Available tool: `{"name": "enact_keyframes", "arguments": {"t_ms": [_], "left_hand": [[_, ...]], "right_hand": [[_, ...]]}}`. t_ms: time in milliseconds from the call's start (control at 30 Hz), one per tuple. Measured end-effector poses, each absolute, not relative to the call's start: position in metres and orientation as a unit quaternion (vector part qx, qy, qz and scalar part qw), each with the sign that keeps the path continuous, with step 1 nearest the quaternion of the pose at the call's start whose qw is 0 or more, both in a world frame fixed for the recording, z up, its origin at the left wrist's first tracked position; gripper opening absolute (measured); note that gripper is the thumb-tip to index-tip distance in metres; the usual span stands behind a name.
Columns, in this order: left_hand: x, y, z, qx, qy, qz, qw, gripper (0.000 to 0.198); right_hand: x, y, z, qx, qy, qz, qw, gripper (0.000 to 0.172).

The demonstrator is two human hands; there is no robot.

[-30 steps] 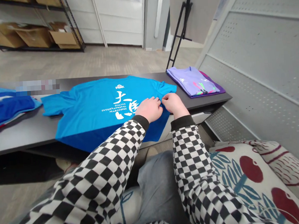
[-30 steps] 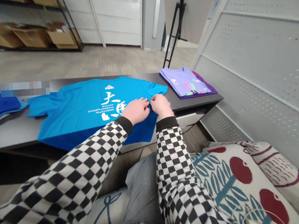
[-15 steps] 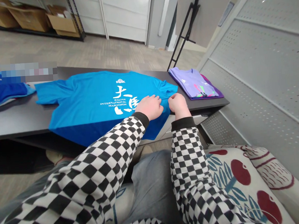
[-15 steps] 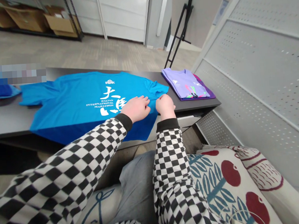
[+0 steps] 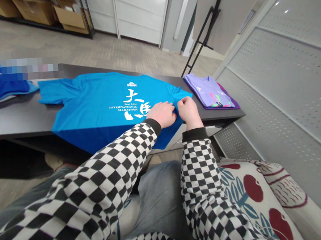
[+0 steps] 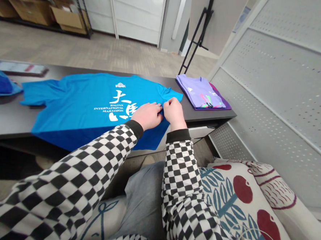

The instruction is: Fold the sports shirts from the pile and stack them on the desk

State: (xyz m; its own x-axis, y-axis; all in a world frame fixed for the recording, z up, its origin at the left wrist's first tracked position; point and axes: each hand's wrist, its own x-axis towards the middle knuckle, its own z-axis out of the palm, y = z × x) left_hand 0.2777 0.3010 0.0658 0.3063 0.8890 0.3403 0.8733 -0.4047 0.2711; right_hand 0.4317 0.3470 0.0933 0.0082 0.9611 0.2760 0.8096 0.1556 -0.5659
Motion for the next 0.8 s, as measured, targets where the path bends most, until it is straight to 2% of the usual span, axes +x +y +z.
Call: {"name": "enact_keyframes", "arguments": {"t_ms": [200, 267, 433, 567, 700, 800], "left_hand": [[0.279, 0.302, 0.063, 0.806, 0.545, 0.232, 0.020, 0.046], [0.279, 0.303, 0.062, 0.805, 0.545, 0.234, 0.025, 0.047], [0.279, 0.303, 0.063, 0.801, 0.553, 0.229, 0.031, 0.049], [0.279, 0.301, 0.064, 0.796, 0.557, 0.233, 0.028, 0.047], [0.280, 0.300, 0.066, 0.802, 0.554, 0.221, 0.024, 0.049], [0.280, 0.300, 0.067, 0.803, 0.554, 0.220, 0.020, 0.049]], "right_hand": [[0.436, 0.352, 0.093, -0.645, -0.669, 0.149, 0.338, 0.014], [0.439, 0.352, 0.092, -0.623, -0.670, 0.209, 0.345, 0.016], [0.447, 0.346, 0.093, -0.605, -0.602, 0.371, 0.366, 0.041], [0.462, 0.334, 0.097, -0.576, -0.576, 0.462, 0.350, 0.043], [0.479, 0.323, 0.098, -0.583, -0.574, 0.465, 0.338, 0.051], [0.487, 0.318, 0.093, -0.601, -0.574, 0.424, 0.360, 0.049]]}}
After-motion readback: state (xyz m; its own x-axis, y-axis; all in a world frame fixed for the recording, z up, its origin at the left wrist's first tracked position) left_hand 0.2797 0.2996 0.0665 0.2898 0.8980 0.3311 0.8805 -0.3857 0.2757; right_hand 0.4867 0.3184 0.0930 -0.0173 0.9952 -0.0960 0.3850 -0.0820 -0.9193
